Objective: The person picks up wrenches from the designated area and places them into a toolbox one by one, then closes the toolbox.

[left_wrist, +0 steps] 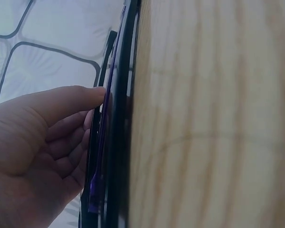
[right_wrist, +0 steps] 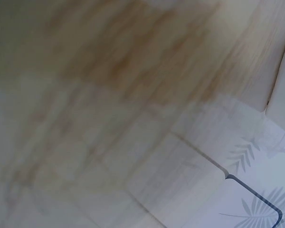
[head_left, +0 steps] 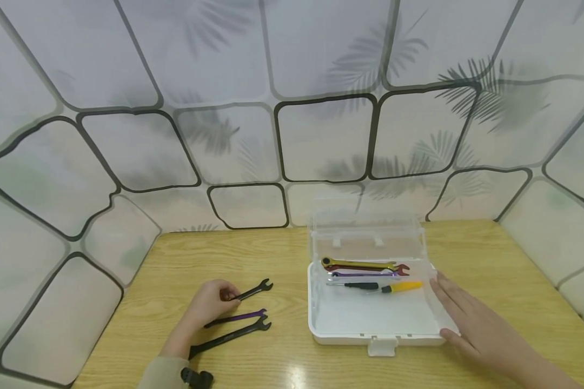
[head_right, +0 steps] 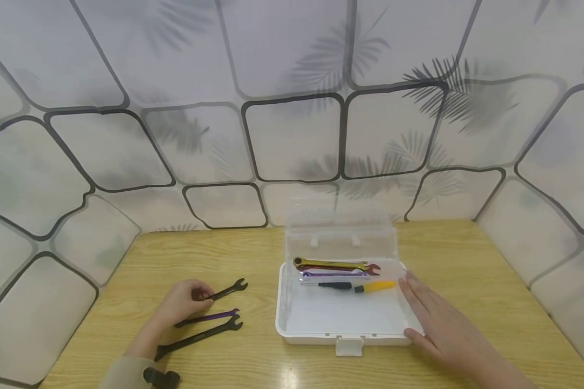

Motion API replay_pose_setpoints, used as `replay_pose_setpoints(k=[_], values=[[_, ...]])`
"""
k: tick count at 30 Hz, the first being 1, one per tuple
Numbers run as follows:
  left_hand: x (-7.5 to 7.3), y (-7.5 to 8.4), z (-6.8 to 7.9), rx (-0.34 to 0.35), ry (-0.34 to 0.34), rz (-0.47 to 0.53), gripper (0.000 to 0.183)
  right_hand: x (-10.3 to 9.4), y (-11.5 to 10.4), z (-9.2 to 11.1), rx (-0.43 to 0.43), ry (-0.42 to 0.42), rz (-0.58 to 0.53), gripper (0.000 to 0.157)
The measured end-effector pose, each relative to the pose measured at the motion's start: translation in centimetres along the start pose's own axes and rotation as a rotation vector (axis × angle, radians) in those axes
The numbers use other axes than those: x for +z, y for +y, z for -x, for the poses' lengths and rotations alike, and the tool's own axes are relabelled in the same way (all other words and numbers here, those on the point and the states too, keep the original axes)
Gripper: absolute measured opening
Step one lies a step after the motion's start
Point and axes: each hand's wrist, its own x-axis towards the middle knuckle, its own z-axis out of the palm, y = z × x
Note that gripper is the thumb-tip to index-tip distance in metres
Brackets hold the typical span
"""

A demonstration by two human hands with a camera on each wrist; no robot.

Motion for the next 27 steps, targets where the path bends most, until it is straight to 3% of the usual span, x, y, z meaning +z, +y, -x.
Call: replay_pose_setpoints(k=[10, 27], values=[[-0.39, -0.08, -0.26, -0.010, -0.058, -0.021, 0.007, 0.17, 0.07, 0.10, -0.012, 0.012, -0.009, 0.098], [-0.91, -0.74, -0.27, 0.095, -0.160, 0.110, 0.006, -0.05, -0.03, 0.00, -0.002, 0.002, 0.001, 0.099]])
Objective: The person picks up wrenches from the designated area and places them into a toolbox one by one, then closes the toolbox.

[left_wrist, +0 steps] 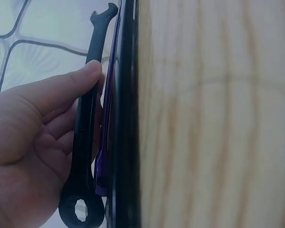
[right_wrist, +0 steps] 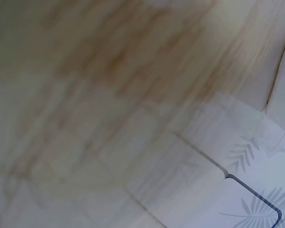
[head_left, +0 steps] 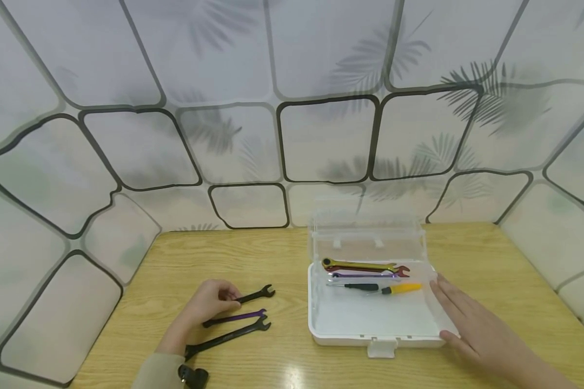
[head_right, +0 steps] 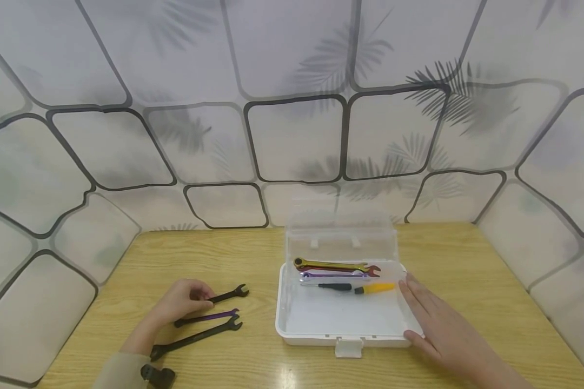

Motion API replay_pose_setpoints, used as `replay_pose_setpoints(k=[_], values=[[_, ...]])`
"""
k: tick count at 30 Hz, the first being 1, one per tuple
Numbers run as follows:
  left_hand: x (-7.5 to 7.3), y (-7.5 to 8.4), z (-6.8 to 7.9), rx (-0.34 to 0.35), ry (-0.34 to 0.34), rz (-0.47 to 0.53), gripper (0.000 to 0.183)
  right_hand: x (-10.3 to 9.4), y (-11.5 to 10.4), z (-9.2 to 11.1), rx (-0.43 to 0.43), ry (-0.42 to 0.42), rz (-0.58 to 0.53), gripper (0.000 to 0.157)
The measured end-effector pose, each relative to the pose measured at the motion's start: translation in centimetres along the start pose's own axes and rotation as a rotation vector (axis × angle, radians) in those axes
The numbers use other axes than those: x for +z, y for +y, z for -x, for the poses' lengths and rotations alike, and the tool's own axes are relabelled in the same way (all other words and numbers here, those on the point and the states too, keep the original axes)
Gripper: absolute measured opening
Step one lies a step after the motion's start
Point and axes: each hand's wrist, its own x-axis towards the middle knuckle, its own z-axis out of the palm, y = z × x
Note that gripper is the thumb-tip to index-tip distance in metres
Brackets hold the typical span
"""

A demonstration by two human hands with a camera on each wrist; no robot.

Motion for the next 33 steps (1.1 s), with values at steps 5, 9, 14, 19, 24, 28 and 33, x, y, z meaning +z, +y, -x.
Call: replay_pose_setpoints(k=[5, 9, 14, 19, 24, 28, 33], values=[[0.0, 0.1, 0.0, 0.019, -0.012, -0.021, 0.006, 0.1, 0.1, 0.1, 0.002, 0.004, -0.010, 0.098], [0.1, 0.2, -0.2, 0.021, -0.009, -0.044, 0.007, 0.1, 0.1, 0.2, 0.006, 0.000, -0.007, 0.099], [0.0, 0.3, -0.5, 0.002, 0.049, -0.072, 0.013, 0.0, 0.0, 0.2, 0.019, -0.015, 0.006, 0.100], [-0.3, 0.4, -1.0, -0.002, 0.094, -0.066, 0.016, 0.0, -0.1, 0.1, 0.019, -0.022, 0.007, 0.097], [-0.8, 0.8, -1.6, 0.047, 0.072, -0.088, 0.016, 0.0, 0.0, 0.0, 0.010, -0.016, 0.005, 0.097], [-1.2, 1.5, -2.2, 0.054, 0.061, -0.099, 0.016, -0.1, 0.0, -0.1, 0.001, -0.013, 0.002, 0.097], [-1.7, 3.0, -3.1, 0.076, 0.052, -0.115, 0.015, -0.1, 0.0, -0.2, -0.006, -0.010, -0.001, 0.098]])
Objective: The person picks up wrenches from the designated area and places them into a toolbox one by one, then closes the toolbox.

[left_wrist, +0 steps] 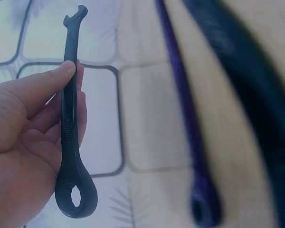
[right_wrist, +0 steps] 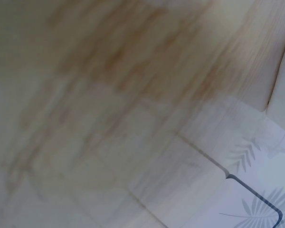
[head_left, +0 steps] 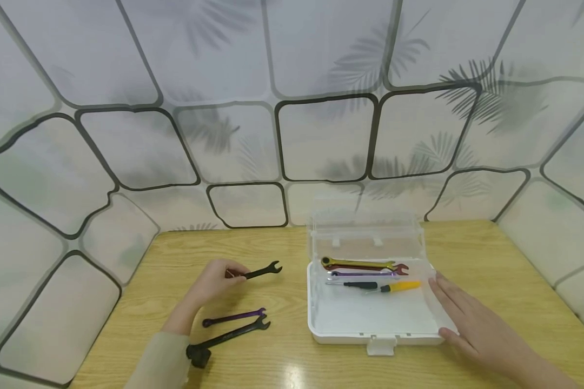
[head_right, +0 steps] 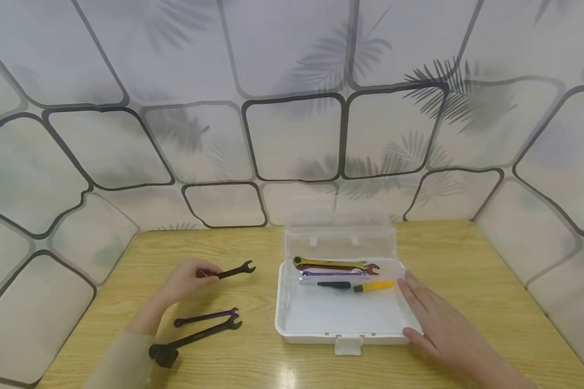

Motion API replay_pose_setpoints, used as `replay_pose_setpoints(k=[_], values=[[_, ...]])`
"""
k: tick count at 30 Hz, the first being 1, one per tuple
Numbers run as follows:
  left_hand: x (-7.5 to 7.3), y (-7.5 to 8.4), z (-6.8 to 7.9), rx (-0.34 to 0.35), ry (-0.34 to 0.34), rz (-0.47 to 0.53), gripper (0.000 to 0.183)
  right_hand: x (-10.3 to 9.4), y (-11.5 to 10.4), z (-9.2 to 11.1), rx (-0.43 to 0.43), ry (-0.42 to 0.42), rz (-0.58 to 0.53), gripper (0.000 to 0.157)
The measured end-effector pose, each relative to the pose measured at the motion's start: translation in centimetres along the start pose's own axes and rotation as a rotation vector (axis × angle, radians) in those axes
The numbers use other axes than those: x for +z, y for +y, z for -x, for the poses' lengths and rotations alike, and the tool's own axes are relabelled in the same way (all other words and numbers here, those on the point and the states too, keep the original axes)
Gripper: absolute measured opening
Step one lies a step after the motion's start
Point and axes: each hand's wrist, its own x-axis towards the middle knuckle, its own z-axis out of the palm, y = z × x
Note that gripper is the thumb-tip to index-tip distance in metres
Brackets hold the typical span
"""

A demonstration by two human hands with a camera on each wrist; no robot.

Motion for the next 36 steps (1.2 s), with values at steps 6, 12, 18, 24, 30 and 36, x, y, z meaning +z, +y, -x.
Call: replay_pose_setpoints(k=[6, 12, 18, 24, 30, 36], values=[[-0.8, 1.7, -1.3, 0.032, -0.007, -0.017, 0.015, -0.1, 0.1, -0.1, -0.011, 0.007, -0.009, 0.098], [-1.4, 3.4, -2.5, 0.044, -0.010, -0.017, 0.016, -0.1, 0.2, -0.1, -0.007, 0.005, -0.003, 0.097], [-1.6, 5.0, -3.8, 0.080, -0.012, 0.003, 0.015, -0.2, 0.0, 0.0, 0.010, -0.013, 0.013, 0.098], [-1.7, 7.3, -5.0, 0.137, -0.014, 0.003, 0.015, -0.2, 0.0, 0.0, -0.009, 0.007, 0.013, 0.095], [-1.3, 9.1, -6.2, 0.196, -0.013, 0.001, 0.013, -0.2, 0.0, 0.0, -0.008, 0.014, 0.005, 0.094], [-0.6, 10.5, -7.3, 0.230, -0.038, -0.001, 0.015, -0.1, 0.0, 0.1, 0.000, 0.005, 0.006, 0.094]])
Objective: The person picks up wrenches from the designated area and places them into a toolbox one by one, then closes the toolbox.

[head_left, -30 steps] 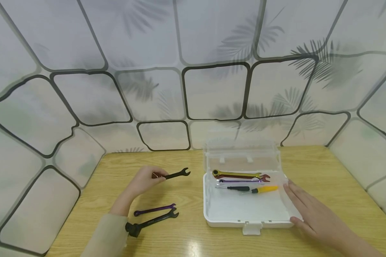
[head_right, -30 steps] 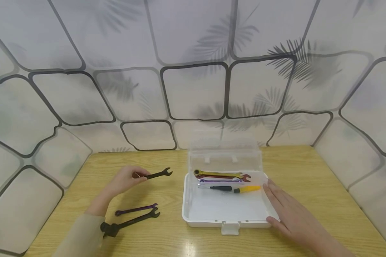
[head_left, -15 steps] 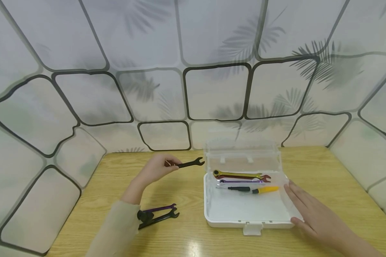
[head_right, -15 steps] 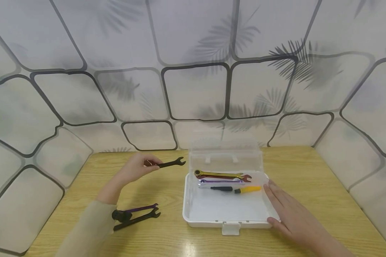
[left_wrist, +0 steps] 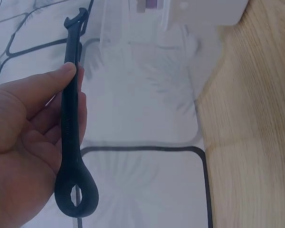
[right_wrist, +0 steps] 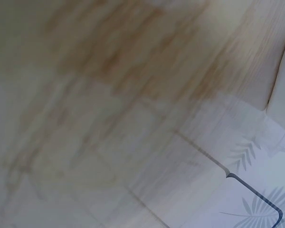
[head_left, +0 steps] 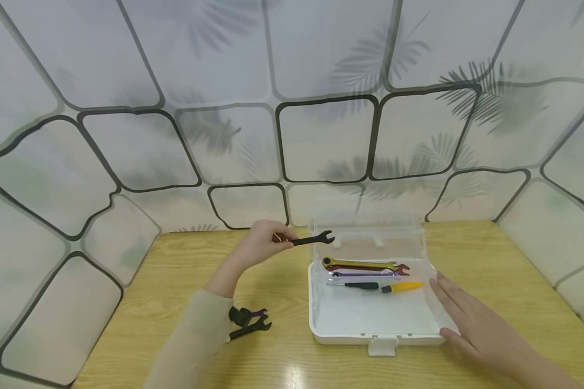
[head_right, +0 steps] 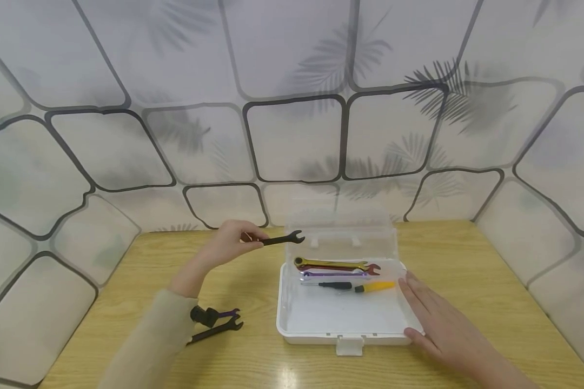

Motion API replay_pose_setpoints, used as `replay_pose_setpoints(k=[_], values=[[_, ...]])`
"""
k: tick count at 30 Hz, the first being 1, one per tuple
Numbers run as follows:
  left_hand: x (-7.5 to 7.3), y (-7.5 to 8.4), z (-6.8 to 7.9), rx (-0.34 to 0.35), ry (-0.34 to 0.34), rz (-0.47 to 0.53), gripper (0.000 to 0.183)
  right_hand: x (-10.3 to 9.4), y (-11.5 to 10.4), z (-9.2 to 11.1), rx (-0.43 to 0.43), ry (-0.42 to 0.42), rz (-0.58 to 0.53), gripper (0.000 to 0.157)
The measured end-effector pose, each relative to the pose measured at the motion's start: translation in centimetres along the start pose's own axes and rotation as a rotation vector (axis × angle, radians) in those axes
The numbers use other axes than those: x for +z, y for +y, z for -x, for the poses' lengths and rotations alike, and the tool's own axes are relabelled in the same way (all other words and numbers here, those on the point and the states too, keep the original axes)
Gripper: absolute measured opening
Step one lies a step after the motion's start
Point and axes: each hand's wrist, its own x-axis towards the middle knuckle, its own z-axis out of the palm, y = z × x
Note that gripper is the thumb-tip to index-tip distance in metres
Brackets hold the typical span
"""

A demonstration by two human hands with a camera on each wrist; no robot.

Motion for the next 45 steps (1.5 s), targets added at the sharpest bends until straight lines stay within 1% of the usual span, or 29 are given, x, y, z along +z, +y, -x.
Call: replay_pose_setpoints(k=[6, 15, 21, 26, 30, 34, 37, 41, 45], values=[[1.1, 1.4, -1.6, 0.024, -0.048, -0.018, 0.016, -0.1, 0.1, 0.1, -0.006, 0.006, -0.004, 0.094], [3.1, 3.8, -4.0, 0.077, -0.104, 0.003, 0.017, -0.1, 0.0, 0.1, 0.000, -0.004, 0.001, 0.096], [4.4, 5.1, -5.2, 0.115, -0.153, -0.006, 0.016, -0.1, -0.1, 0.2, 0.021, -0.020, 0.008, 0.098], [5.2, 6.1, -5.9, 0.155, -0.191, -0.054, 0.017, -0.1, -0.1, 0.1, 0.029, -0.017, -0.003, 0.098], [5.9, 6.8, -6.3, 0.189, -0.198, -0.086, 0.017, 0.0, -0.1, 0.1, 0.030, -0.018, -0.008, 0.098], [6.6, 7.3, -6.7, 0.209, -0.208, -0.102, 0.018, 0.0, -0.1, 0.1, 0.028, -0.016, -0.014, 0.097], [7.2, 7.5, -7.0, 0.225, -0.215, -0.132, 0.018, 0.1, -0.1, 0.1, 0.029, -0.016, -0.015, 0.097], [7.9, 8.0, -7.4, 0.235, -0.217, -0.173, 0.019, 0.1, -0.1, 0.1, 0.038, -0.028, -0.006, 0.099], [8.3, 8.5, -7.6, 0.232, -0.220, -0.179, 0.019, 0.1, -0.1, 0.1, 0.041, -0.035, -0.003, 0.099]])
